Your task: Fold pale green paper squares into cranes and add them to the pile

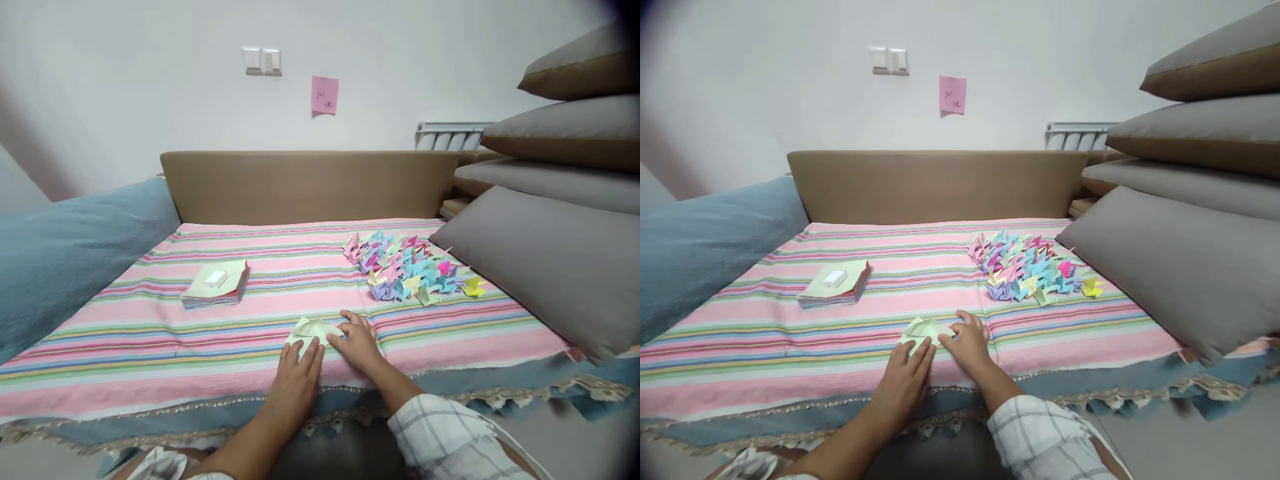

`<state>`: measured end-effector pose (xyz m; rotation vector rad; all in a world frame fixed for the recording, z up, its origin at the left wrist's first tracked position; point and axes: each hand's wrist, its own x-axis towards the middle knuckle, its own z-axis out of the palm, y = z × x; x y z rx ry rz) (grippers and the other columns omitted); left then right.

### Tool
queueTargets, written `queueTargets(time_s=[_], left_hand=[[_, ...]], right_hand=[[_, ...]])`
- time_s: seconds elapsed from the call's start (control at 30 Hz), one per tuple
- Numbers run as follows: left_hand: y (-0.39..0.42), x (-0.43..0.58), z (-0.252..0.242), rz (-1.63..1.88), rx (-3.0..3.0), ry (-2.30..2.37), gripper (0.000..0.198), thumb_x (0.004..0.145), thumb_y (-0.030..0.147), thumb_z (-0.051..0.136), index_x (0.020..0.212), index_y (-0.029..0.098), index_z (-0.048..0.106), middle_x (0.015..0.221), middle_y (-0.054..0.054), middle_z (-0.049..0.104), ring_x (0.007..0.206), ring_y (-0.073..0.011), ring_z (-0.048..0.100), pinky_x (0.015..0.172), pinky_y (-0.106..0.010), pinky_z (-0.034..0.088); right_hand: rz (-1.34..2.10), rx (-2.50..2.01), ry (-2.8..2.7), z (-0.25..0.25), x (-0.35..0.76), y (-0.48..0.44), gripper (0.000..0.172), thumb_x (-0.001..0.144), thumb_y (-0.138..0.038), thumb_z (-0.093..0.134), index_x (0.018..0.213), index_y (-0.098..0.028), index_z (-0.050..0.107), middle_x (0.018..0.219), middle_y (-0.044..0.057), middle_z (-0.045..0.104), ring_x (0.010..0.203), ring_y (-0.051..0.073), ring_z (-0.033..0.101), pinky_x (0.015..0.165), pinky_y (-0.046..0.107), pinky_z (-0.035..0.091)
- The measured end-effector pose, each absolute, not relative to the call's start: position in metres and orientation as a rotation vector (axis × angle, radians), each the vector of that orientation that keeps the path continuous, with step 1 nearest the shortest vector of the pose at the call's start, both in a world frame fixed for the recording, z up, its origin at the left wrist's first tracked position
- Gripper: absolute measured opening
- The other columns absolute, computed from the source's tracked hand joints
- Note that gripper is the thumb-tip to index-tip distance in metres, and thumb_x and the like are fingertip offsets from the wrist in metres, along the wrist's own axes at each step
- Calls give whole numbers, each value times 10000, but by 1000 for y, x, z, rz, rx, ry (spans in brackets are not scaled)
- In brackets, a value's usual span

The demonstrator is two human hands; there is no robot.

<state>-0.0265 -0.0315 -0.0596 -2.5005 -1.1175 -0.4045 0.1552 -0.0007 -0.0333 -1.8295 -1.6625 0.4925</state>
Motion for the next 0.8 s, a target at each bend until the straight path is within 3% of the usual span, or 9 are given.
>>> queueTargets(time_s=[0.33, 0.53, 0.67, 0.8], left_hand=[[-32, -25, -60, -406, -2509, -1136, 501, 813, 199, 479, 1313, 202, 444, 1356, -77, 464, 1128, -301, 425, 978, -518, 312], [-34, -26, -58, -414, -2531, -1141, 515, 812, 196, 473, 1324, 192, 429, 1370, -72, 451, 1139, -310, 413, 990, -528, 297], [-35, -25, -57, -404, -2554, -1164, 528, 805, 199, 478, 1330, 197, 419, 1366, -74, 453, 1148, -302, 407, 994, -523, 298], [-33, -25, -58, -405, -2556, -1170, 508, 801, 198, 483, 1308, 198, 446, 1341, -66, 481, 1145, -296, 414, 998, -513, 299]], right_hand=[[544, -1677, -1729, -39, 183, 6, 118, 713, -284, 629, 652, -199, 683, 1253, 102, 517, 1193, 267, 417, 992, 413, 305], [439, -1555, -1698, -29, 190, 5, 229, 822, -281, 469, 702, -193, 642, 990, 90, 629, 1010, 226, 547, 881, 365, 406], [-3, -1305, -2016, -31, 166, -17, 186, 805, -225, 506, 918, -225, 654, 1161, 82, 571, 1103, 240, 465, 963, 408, 316], [-196, -1265, -2179, -43, 148, -32, 349, 772, -188, 551, 1103, -274, 616, 1377, 71, 424, 1220, 268, 369, 1007, 458, 222]])
